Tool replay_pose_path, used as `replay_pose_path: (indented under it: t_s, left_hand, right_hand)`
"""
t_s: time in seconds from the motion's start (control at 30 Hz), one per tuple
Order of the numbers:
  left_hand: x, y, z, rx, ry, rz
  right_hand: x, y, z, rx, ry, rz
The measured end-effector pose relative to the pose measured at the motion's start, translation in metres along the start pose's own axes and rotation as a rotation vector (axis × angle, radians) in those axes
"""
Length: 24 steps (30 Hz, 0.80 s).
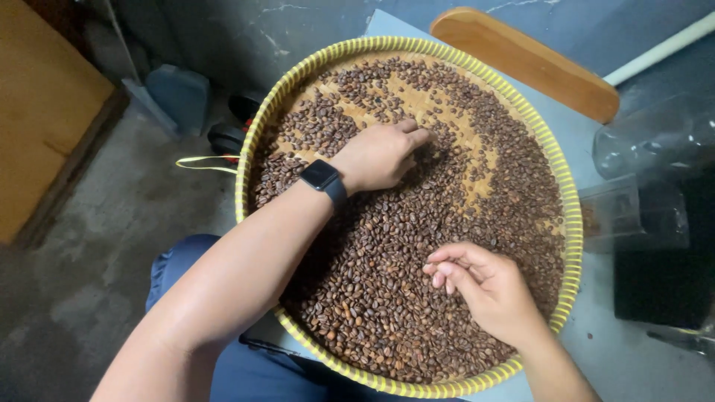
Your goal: The person sorts roasted coffee beans in a large woven basket by hand, picking out specific beans and placing them into a small container on the table. The hands continuously sift through the beans to separate them.
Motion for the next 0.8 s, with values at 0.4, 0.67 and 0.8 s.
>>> replay_pose_path:
  t_s: [0.4, 0.67, 0.8]
  left_hand:
    - [0.007, -0.003, -0.009, 0.06, -0.021, 0.046]
    - [0.006, -0.004, -0.008, 0.057, -0.024, 0.056]
    - [0.006, -0.002, -0.009, 0.105, -0.019, 0.112]
  right_hand:
    - [0.049, -0.031, -0.032, -0.092, 0.574, -0.141]
    - [0.083, -0.044, -0.043, -0.054, 0.56, -0.292]
    - [0.15, -0.064, 0.015, -0.165, 0.134, -0.681]
Point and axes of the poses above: each hand's wrist, its own y-axis towards the middle knuckle, its own x-axis out of the back of the hand, z = x × y, the point moved 9 cm from there along y, towards the middle knuckle, and after that the axes turned 1 degree about -x, right-handed, at the moved point
